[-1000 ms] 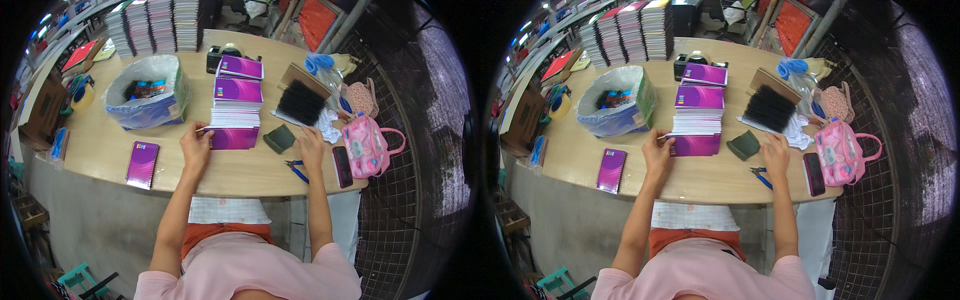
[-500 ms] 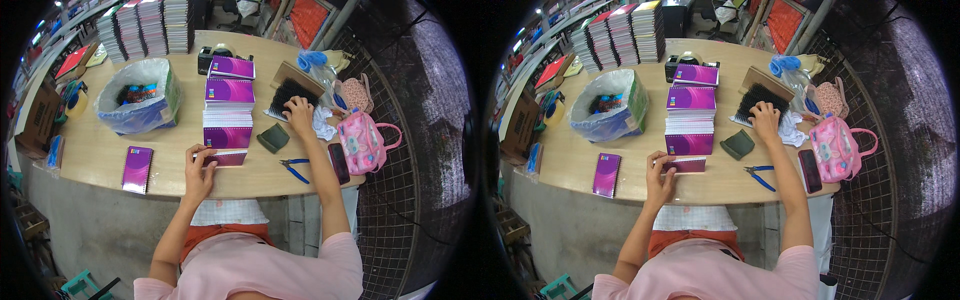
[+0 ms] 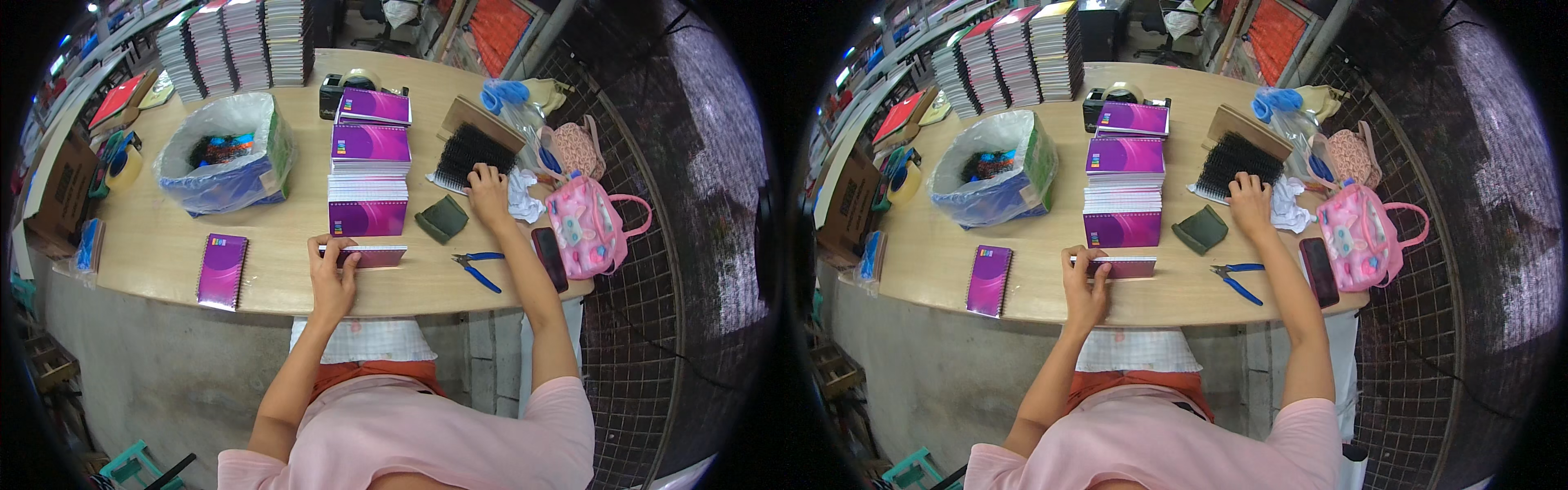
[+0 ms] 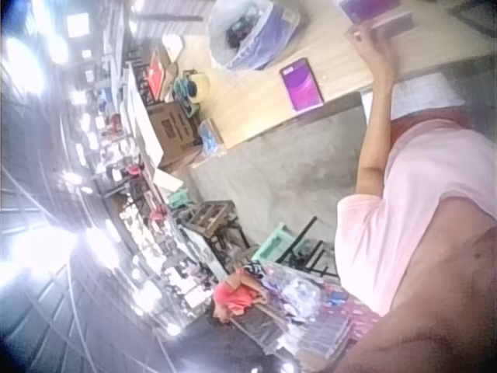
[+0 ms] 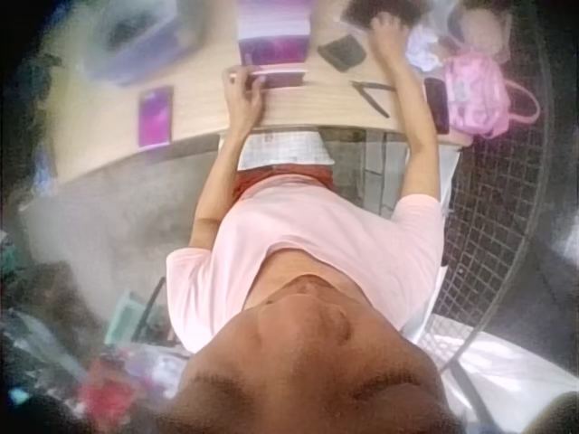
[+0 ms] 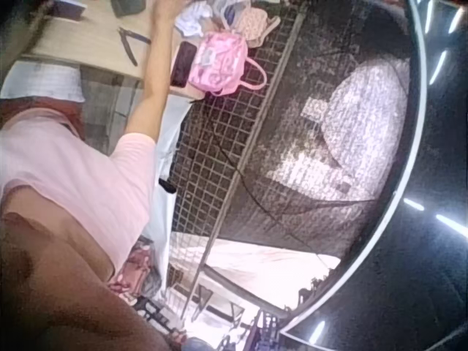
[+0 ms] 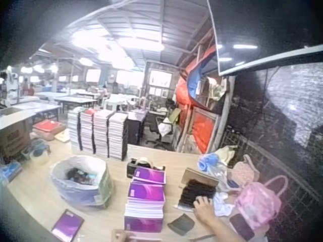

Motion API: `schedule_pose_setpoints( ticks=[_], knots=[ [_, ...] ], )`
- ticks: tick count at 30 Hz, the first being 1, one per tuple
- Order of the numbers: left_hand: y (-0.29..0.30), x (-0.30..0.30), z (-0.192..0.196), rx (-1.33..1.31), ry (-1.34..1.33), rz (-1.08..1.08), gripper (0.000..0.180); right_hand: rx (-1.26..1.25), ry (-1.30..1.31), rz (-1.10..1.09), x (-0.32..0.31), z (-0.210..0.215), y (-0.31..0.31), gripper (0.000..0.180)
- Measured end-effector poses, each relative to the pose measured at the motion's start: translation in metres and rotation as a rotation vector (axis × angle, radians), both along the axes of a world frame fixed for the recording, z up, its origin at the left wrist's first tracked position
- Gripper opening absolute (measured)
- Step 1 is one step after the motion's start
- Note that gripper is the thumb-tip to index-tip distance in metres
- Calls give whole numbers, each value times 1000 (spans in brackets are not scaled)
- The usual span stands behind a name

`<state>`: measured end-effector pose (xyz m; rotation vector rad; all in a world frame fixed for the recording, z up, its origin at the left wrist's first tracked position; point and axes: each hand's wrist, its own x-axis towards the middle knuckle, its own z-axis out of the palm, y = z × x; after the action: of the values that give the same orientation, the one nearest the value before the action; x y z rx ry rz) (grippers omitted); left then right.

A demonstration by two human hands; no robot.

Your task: The person assembles notebooks by sliding wire spirals into the punched holes of small stacks of paper and covers, then uses pliers to crimp the ends of the wires.

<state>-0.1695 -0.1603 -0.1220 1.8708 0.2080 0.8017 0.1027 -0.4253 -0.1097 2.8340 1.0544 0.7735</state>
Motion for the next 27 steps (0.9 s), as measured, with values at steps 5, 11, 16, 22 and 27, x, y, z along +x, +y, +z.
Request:
schedule_pose_setpoints(
  ticks=[5,11,16,22,27],
  knots=[
    [4,0,-5,72,-31,-2,16,-79,-94,50,-6,-1,-3,26],
    [1,-4,-7,-37,-29,-16,19,270,-121,114,-4,11,-8,19],
    [1,-2,-9,28,-69,3,22,664,295,267,-36,44,6,16],
    [-1,2,-11,37,-67,2,23,687,829,416,-133,39,29,16],
    [1,3,-11,52,-73,-19,23,712,861,412,-156,27,42,19]
  ],
)
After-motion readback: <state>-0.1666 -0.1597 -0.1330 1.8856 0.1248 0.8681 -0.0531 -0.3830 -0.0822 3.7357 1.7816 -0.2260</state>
